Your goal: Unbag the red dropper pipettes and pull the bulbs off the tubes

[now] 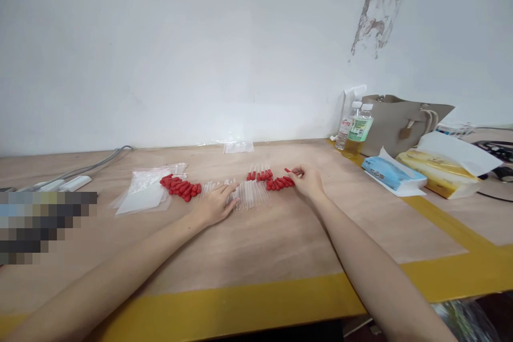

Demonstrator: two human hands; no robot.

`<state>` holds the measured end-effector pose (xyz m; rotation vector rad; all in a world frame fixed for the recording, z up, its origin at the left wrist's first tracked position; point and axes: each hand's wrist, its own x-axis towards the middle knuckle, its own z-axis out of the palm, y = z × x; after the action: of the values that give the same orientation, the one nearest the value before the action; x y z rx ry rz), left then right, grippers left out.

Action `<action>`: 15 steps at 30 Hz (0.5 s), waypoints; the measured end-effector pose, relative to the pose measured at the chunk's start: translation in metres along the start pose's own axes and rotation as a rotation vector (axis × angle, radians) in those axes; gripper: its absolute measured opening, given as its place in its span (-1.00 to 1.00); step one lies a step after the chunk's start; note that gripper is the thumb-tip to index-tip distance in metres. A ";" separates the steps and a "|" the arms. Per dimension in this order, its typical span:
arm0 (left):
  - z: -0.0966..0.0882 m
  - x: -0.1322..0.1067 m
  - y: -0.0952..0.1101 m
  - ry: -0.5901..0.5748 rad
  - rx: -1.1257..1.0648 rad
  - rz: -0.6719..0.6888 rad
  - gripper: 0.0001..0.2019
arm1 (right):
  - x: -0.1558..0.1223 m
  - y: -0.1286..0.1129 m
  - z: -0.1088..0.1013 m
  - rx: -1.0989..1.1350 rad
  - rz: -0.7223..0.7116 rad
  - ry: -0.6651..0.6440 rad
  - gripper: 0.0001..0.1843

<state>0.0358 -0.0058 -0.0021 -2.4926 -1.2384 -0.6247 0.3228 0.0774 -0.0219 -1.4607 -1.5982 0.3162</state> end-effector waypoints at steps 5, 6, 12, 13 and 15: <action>-0.015 -0.017 0.005 0.043 -0.083 -0.015 -0.60 | 0.005 0.001 0.000 0.020 0.107 -0.038 -0.67; -0.017 -0.020 0.005 0.065 -0.102 -0.029 -0.63 | 0.008 0.001 0.000 0.021 0.131 -0.041 -0.66; -0.016 -0.034 0.001 0.137 -0.172 -0.144 -0.71 | 0.031 0.004 0.007 0.013 0.239 -0.180 -0.70; -0.015 -0.034 0.000 0.129 -0.177 -0.136 -0.70 | 0.034 0.004 0.008 0.011 0.252 -0.217 -0.73; -0.012 -0.033 -0.002 0.106 -0.183 -0.107 -0.67 | 0.037 0.001 0.009 0.007 0.280 -0.297 -0.77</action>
<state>0.0132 -0.0320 -0.0078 -2.5120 -1.3359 -0.9229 0.3215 0.1138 -0.0113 -1.6947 -1.6163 0.7274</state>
